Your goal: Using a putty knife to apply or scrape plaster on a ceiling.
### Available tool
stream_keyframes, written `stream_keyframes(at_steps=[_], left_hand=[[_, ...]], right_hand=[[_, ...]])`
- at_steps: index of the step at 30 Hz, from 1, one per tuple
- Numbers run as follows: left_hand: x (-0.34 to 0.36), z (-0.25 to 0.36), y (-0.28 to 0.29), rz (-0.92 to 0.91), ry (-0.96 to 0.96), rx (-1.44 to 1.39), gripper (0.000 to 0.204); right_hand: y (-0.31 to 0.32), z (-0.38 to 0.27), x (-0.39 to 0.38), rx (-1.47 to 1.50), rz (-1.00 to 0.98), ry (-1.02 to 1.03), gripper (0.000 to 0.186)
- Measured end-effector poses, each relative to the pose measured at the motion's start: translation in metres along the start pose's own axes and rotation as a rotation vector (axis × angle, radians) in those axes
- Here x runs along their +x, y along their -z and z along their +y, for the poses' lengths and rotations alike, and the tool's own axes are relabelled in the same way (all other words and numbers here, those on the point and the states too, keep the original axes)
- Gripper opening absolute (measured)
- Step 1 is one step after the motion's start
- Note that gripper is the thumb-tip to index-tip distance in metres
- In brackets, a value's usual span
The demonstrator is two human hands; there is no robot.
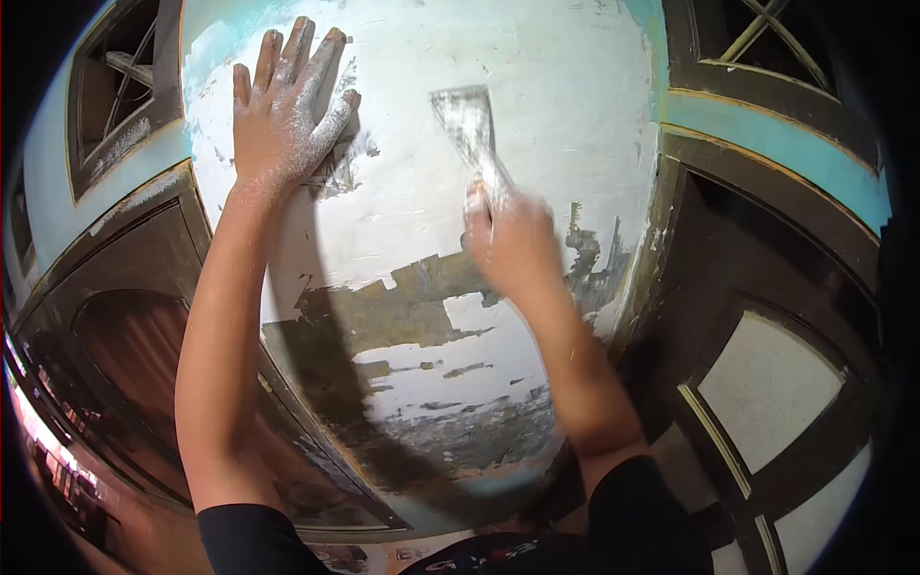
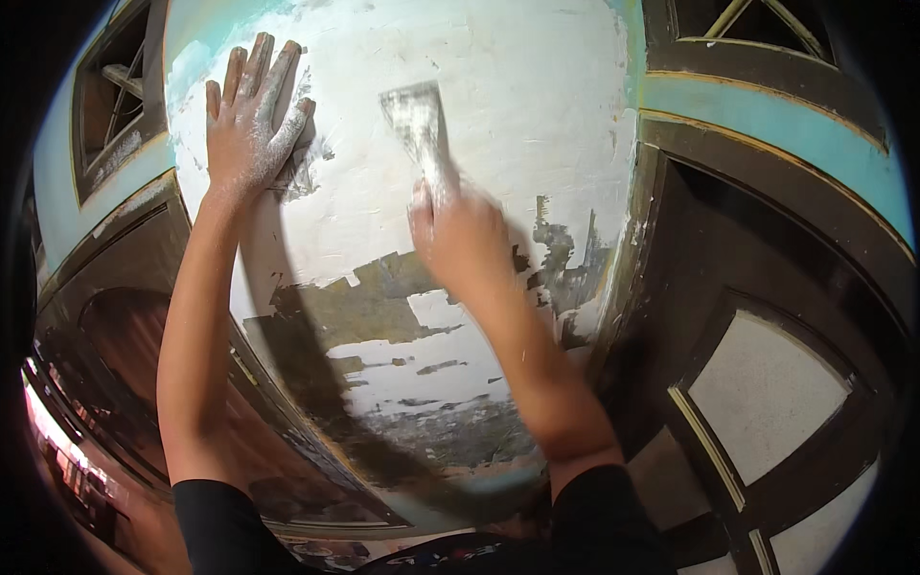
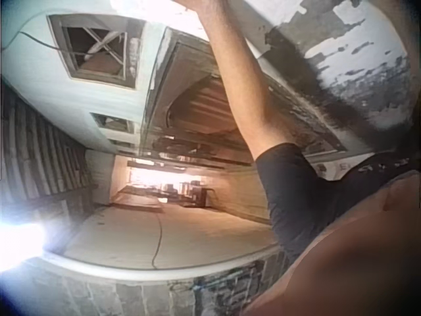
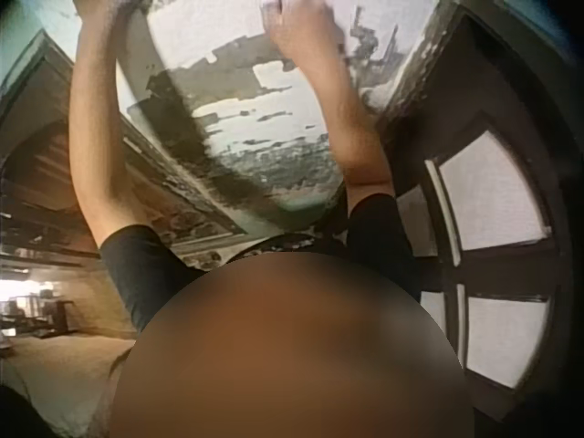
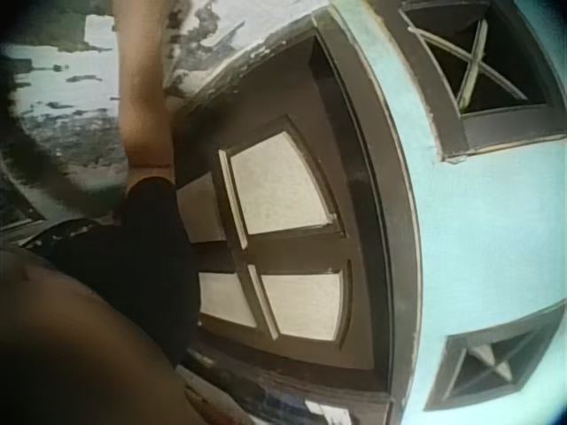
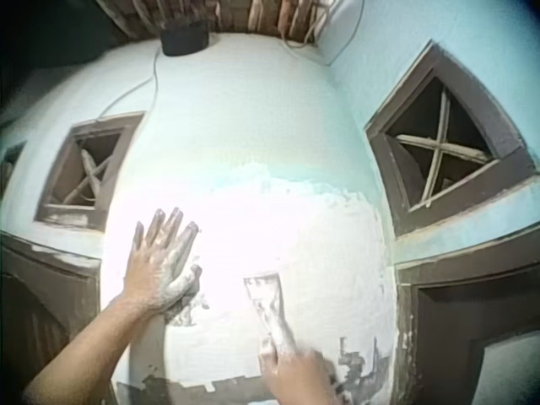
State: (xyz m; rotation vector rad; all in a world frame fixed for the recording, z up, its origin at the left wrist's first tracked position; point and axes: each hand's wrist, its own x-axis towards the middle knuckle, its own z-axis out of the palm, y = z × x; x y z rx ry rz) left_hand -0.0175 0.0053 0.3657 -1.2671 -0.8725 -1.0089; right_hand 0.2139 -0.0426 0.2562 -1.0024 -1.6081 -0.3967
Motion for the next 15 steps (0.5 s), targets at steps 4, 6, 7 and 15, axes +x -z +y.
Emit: stream_keyframes(at_steps=[4,6,7,15], left_hand=[[0.002,0.006,-0.004,0.013,-0.009,-0.035,0.06],[0.003,0.007,-0.004,0.022,-0.004,-0.034,0.06],[0.001,0.005,-0.003,0.016,-0.004,-0.012,0.06],[0.001,0.005,-0.001,-0.006,0.008,-0.025,0.059]], right_hand=[[-0.019,0.014,-0.031,0.052,0.073,0.062,0.046],[-0.019,0.011,-0.015,0.023,0.118,0.061,0.045],[-0.016,0.002,-0.006,-0.017,0.073,0.032,0.047],[0.003,-0.025,0.054,-0.08,0.008,-0.004,0.046]])
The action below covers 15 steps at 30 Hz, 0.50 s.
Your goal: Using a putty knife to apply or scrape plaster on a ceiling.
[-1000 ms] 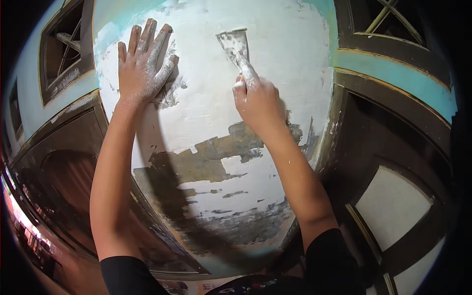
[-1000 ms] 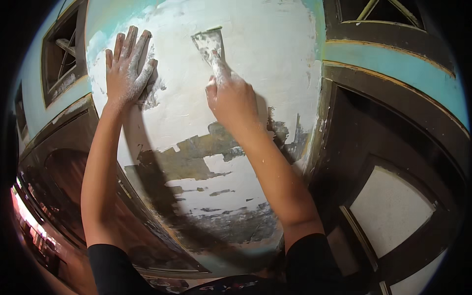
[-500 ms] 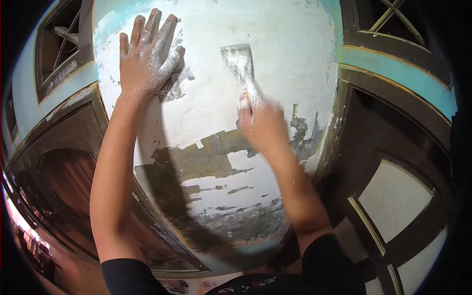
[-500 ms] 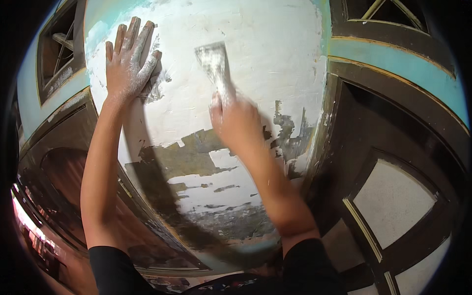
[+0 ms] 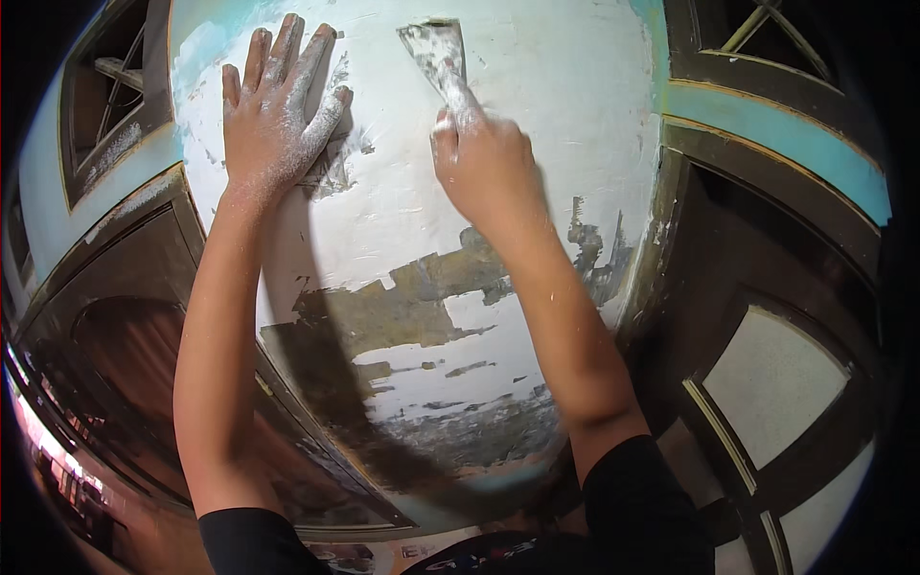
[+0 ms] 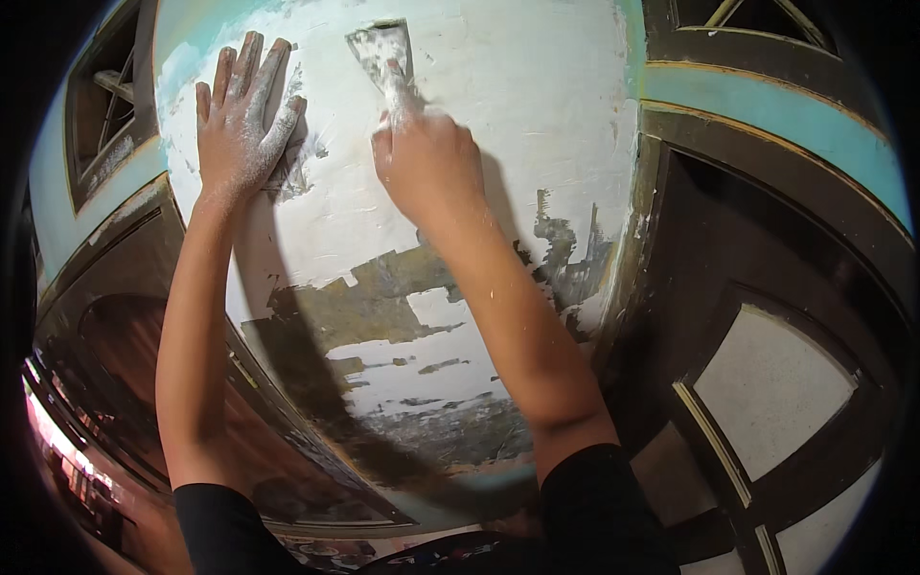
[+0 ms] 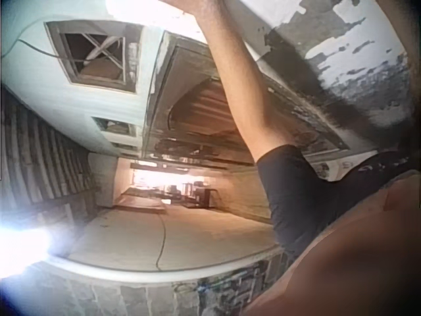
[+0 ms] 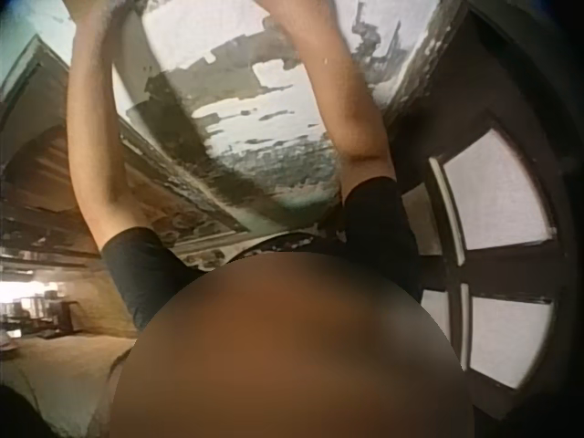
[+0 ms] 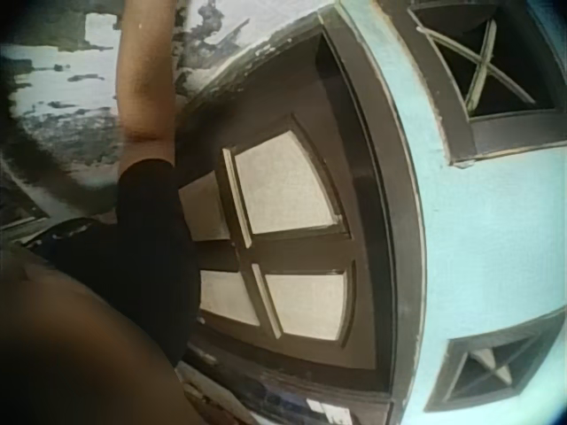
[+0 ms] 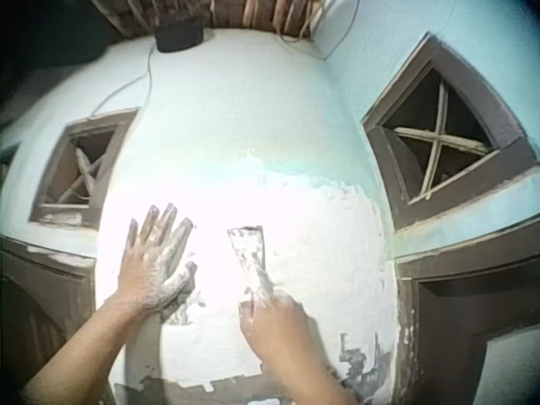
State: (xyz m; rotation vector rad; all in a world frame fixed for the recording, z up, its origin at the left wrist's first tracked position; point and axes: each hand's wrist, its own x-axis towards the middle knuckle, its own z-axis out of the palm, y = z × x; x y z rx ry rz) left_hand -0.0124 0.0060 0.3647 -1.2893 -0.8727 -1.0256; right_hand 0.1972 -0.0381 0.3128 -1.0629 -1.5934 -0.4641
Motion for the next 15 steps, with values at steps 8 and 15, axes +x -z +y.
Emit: stream_keyframes(at_steps=[8,15], left_hand=[[0.0,0.001,-0.002,0.003,-0.001,-0.002,0.059],[-0.03,0.01,0.012,-0.087,0.036,0.023,0.06]], right_hand=[[0.008,-0.002,0.054,0.032,0.142,0.127,0.028],[-0.007,0.02,-0.041,0.082,-0.053,0.034,0.045]])
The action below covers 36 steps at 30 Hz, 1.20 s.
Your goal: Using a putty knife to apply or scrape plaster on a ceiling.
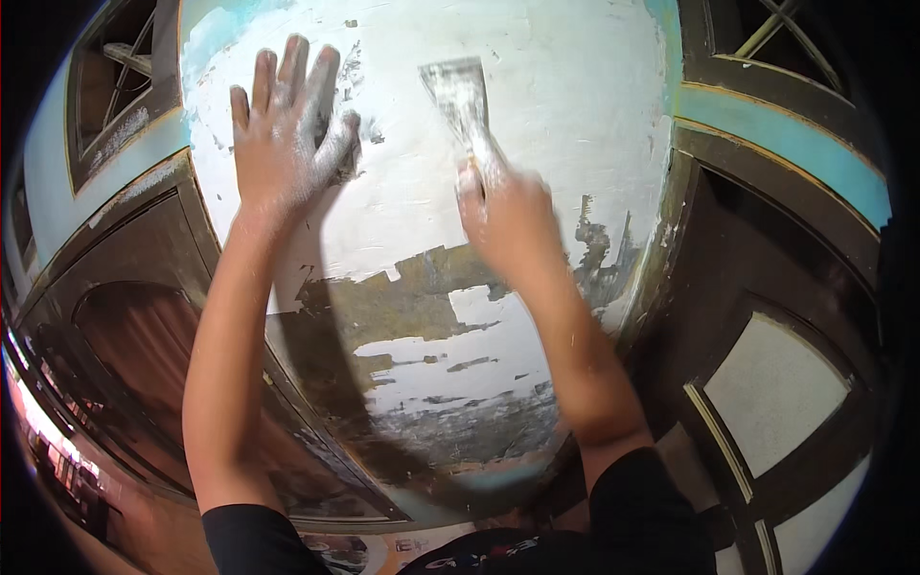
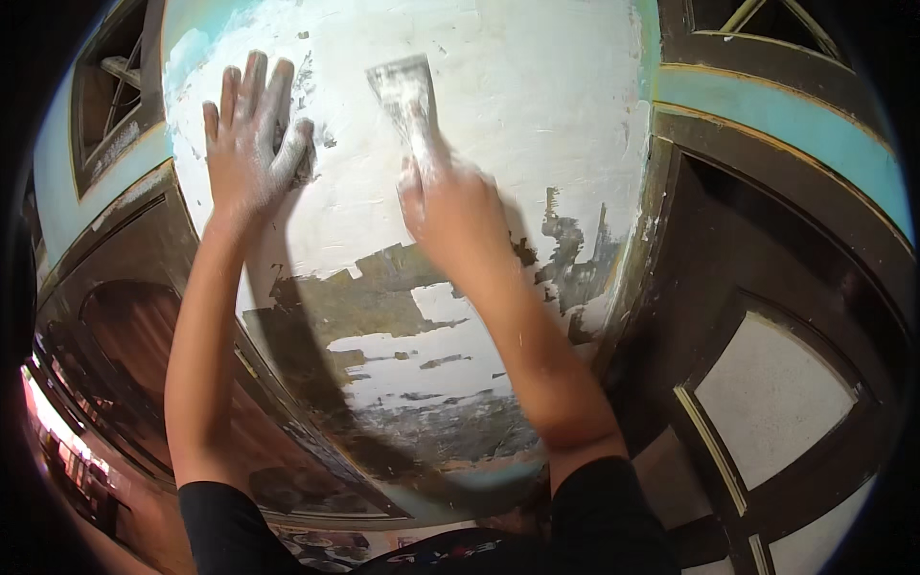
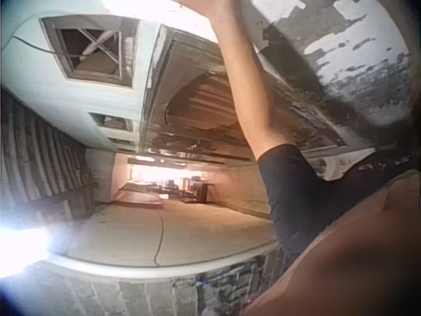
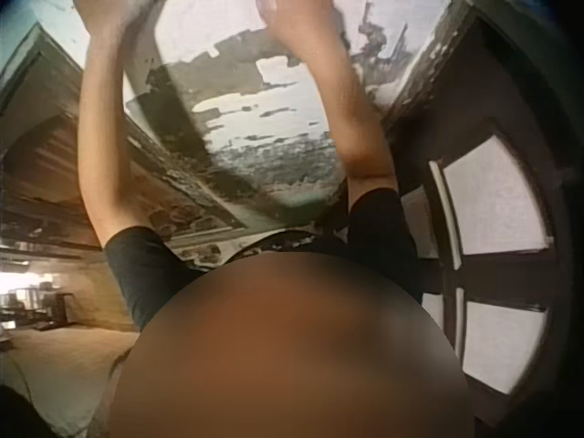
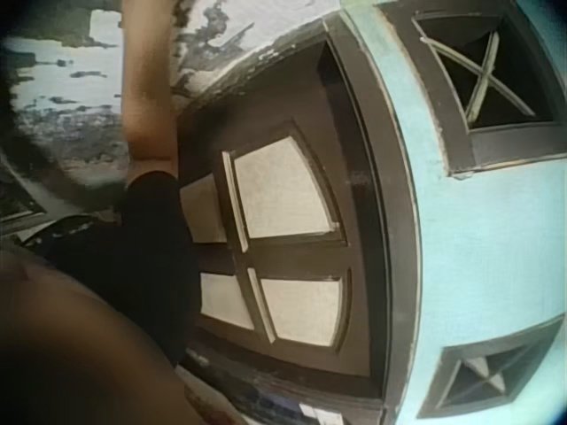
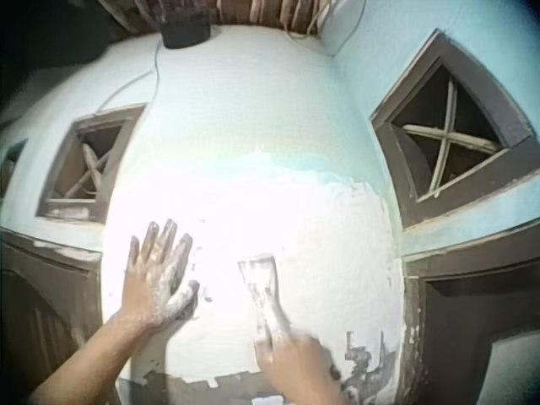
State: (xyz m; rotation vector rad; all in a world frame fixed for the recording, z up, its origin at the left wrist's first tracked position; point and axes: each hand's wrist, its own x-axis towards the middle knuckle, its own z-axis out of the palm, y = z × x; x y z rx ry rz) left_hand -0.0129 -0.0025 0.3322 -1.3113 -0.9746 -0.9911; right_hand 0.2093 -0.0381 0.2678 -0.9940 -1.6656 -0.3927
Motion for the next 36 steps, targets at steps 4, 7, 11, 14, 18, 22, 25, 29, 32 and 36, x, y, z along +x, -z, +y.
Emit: stream_keyframes(at_steps=[4,7,11,14,18,22,25,29,32,36], left_hand=[[-0.032,0.013,0.004,-0.095,0.002,-0.044,0.065],[-0.036,0.018,0.007,-0.107,0.015,-0.074,0.066],[-0.039,0.016,0.003,-0.089,0.008,-0.082,0.066],[-0.045,0.012,0.004,-0.067,0.002,-0.078,0.068],[-0.06,0.014,0.014,-0.095,0.028,-0.082,0.07],[-0.094,0.019,0.014,-0.216,0.05,-0.107,0.073],[-0.122,0.024,0.016,-0.274,0.093,-0.137,0.074],[-0.178,0.046,0.017,-0.311,0.139,-0.133,0.074],[-0.202,0.069,0.019,-0.346,0.184,-0.174,0.08],[-0.19,0.08,0.016,-0.337,0.148,-0.159,0.08]], right_hand=[[-0.025,0.021,-0.068,0.168,0.061,-0.004,0.043],[-0.02,0.019,-0.052,0.134,0.081,0.016,0.047],[-0.004,0.005,0.001,0.052,0.065,0.005,0.044],[0.002,0.003,-0.006,0.114,-0.027,-0.068,0.037],[-0.017,0.016,-0.088,0.148,-0.022,-0.114,0.049],[-0.019,0.041,-0.116,0.188,-0.037,-0.174,0.05],[-0.014,0.057,-0.122,0.188,0.022,-0.108,0.045],[-0.033,0.099,-0.182,0.162,0.05,-0.104,0.041],[-0.033,0.105,-0.193,0.21,0.018,-0.18,0.039],[-0.018,0.099,-0.151,0.275,0.104,-0.108,0.039]])
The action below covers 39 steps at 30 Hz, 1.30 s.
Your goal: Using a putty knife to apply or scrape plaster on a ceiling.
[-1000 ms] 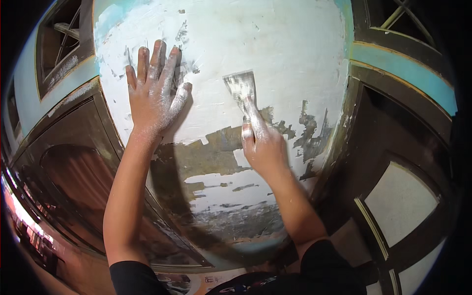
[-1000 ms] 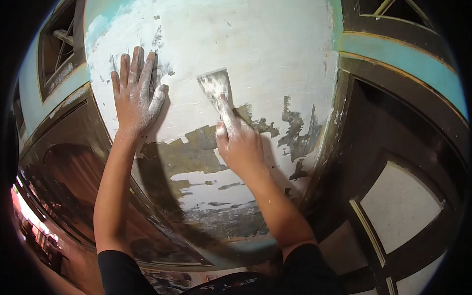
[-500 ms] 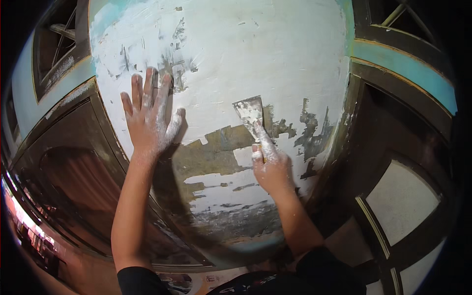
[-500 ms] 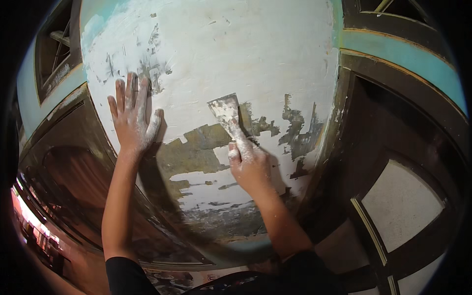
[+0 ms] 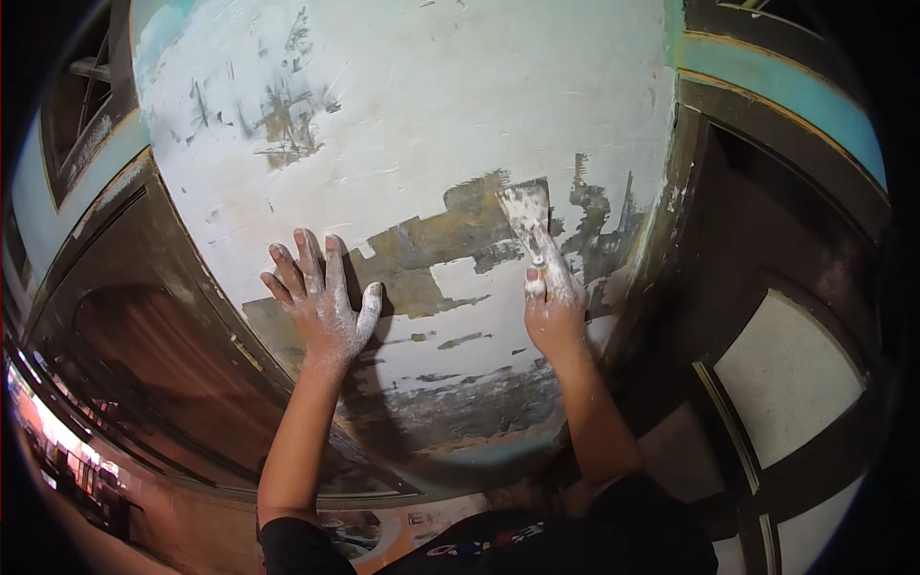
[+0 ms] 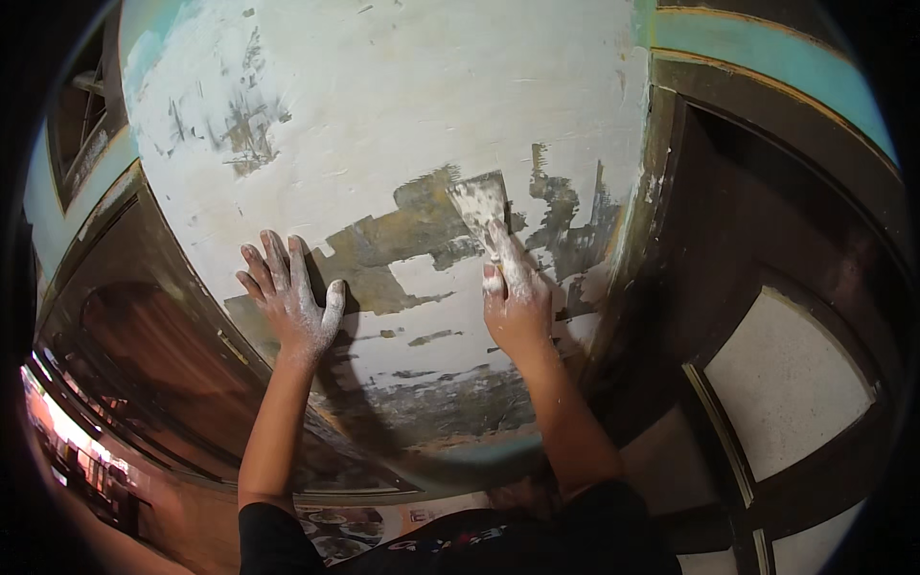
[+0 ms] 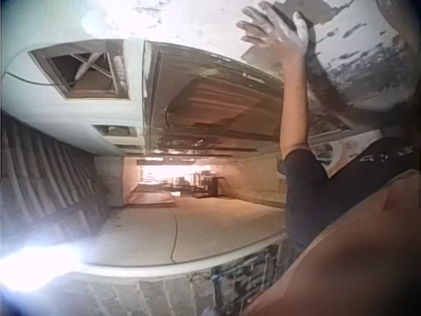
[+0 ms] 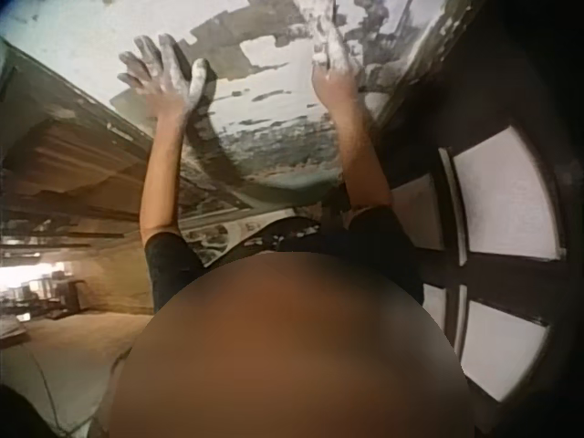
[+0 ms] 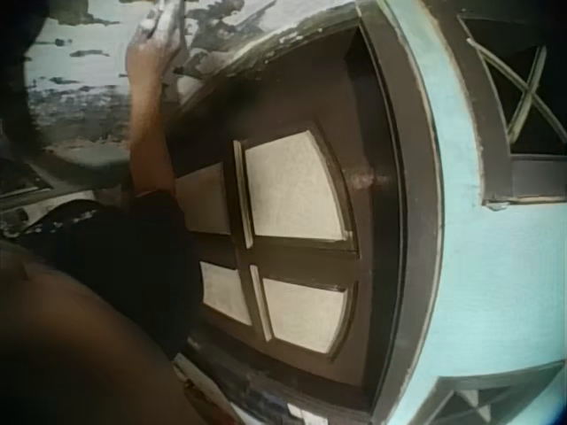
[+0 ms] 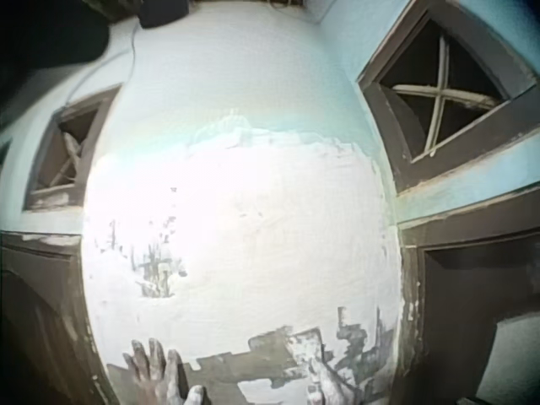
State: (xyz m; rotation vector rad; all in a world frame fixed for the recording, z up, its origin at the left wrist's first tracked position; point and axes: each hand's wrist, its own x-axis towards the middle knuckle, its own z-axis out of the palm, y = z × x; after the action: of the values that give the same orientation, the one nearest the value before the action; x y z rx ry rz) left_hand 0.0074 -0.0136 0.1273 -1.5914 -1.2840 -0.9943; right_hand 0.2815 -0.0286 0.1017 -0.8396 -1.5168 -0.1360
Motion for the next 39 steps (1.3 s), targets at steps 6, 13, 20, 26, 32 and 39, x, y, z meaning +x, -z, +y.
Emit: stream_keyframes(at_steps=[6,13,20,26,32,39], left_hand=[[-0.026,0.014,-0.014,-0.011,-0.048,-0.064,0.078],[-0.072,0.048,-0.042,0.003,-0.06,-0.133,0.074],[-0.123,0.065,-0.063,-0.044,-0.101,-0.191,0.068],[-0.145,0.073,-0.064,-0.055,-0.123,-0.196,0.068],[-0.154,0.084,-0.069,-0.088,-0.092,-0.275,0.068],[-0.154,0.088,-0.066,-0.101,-0.051,-0.288,0.066]], right_hand=[[-0.004,0.031,-0.074,0.007,-0.055,-0.075,0.039],[-0.002,0.014,-0.05,-0.007,-0.187,-0.167,0.035],[-0.005,0.05,-0.135,0.056,-0.21,-0.197,0.045],[0.004,0.035,-0.084,0.038,-0.318,-0.303,0.041],[0.004,0.05,-0.123,0.07,-0.224,-0.226,0.043],[0.013,0.056,-0.113,0.04,-0.149,-0.231,0.044]])
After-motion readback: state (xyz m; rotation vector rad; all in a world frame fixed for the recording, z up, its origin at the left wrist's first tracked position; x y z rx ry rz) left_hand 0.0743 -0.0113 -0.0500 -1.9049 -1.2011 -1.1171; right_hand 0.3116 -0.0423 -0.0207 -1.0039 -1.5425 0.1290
